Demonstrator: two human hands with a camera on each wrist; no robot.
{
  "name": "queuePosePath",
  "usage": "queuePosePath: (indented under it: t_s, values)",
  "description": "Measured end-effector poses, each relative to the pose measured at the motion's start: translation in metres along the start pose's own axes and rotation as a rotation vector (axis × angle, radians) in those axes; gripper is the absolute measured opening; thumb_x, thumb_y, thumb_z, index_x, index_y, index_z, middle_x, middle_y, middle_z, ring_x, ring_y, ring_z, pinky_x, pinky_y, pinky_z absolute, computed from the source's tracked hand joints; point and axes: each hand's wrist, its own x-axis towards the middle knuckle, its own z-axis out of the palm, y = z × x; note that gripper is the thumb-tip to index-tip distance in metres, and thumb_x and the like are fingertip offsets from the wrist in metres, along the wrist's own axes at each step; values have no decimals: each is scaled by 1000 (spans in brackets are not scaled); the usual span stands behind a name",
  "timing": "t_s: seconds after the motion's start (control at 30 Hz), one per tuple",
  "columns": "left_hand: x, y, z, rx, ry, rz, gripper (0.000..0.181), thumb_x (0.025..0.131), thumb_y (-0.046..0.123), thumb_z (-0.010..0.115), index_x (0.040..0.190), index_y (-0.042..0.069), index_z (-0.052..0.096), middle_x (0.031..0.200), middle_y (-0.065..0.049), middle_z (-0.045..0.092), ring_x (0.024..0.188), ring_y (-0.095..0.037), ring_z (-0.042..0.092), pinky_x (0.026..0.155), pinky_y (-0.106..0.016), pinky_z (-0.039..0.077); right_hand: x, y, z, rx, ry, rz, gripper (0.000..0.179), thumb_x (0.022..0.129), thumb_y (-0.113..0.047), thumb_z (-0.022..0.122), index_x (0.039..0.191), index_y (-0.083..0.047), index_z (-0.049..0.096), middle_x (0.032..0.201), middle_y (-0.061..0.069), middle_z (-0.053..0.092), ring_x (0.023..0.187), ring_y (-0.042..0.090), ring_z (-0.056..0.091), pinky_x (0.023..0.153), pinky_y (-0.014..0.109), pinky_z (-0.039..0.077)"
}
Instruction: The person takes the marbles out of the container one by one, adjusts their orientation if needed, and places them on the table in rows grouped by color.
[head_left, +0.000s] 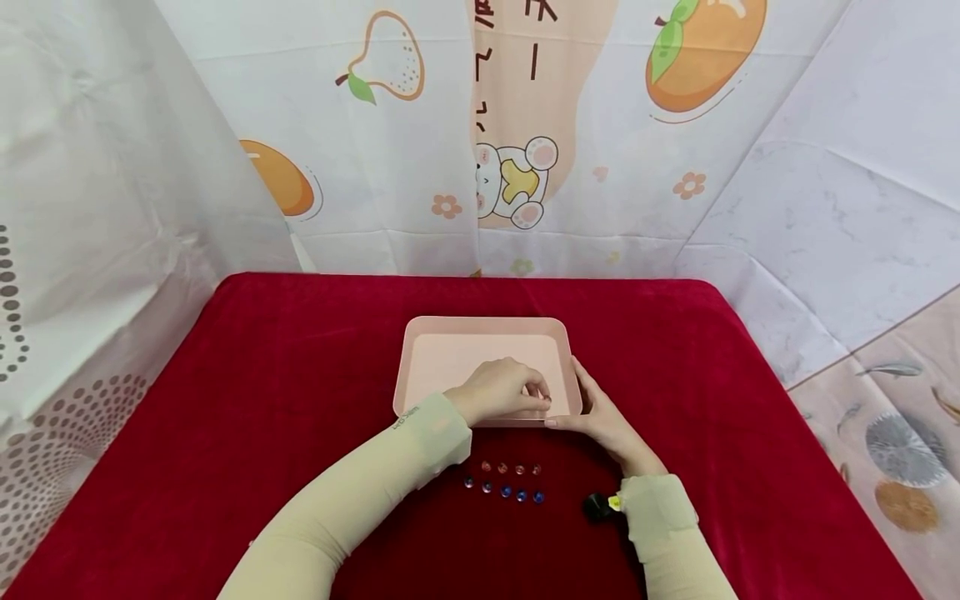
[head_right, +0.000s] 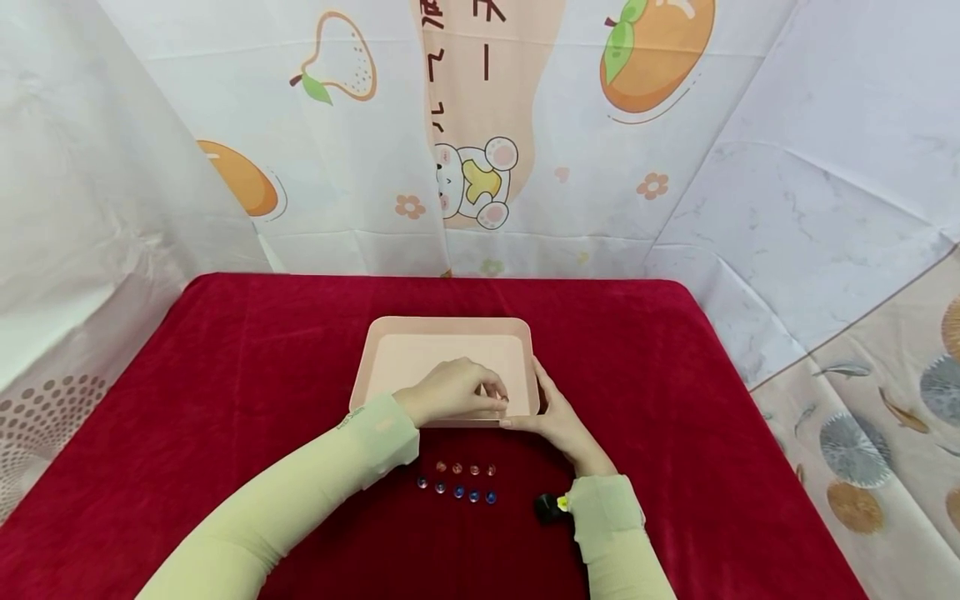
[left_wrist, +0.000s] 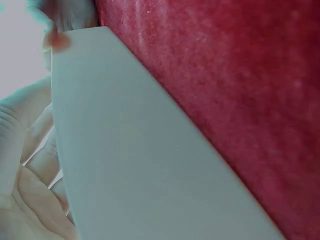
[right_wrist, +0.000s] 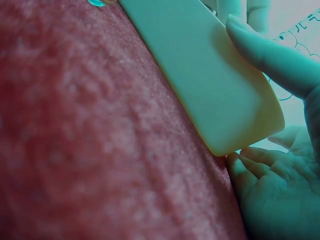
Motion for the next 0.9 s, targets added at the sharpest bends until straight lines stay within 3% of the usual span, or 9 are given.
queuePosePath:
  t_s: [0.1, 0.27, 0.6, 0.9]
  values:
    - [-4, 0, -1, 16, 9, 3, 11, 91, 39, 70, 96, 31, 75, 91, 18, 72, 83, -2, 62, 72, -26, 50, -1, -1, 0, -1, 3, 8, 110, 81, -11, 80, 160, -26, 5, 164, 6, 20, 137, 30, 39, 98, 15, 39]
    - [-11, 1, -4, 29, 24, -3, 10, 91, 40, 70, 95, 32, 75, 90, 19, 71, 82, -1, 62, 70, -25, 49, -1, -2, 1, -5, 6, 21, 110, 82, -11, 79, 160, -27, 5, 163, 8, 24, 132, 31, 43, 96, 17, 42]
    - [-28, -1, -12, 59, 47, -19, 10, 90, 42, 70, 92, 33, 75, 86, 21, 70, 77, -2, 59, 67, -25, 46, -2, 0, -1, -13, 2, 30, 108, 84, -13, 78, 160, -29, 4, 165, 4, 17, 135, 30, 38, 100, 22, 40]
    - [-50, -4, -19, 36, 69, -22, 8, 91, 39, 70, 90, 33, 74, 83, 22, 69, 78, -2, 60, 67, -28, 47, -2, 1, -1, -1, 1, 33, 106, 84, -12, 78, 160, -31, 6, 160, 10, 29, 128, 33, 48, 96, 22, 44]
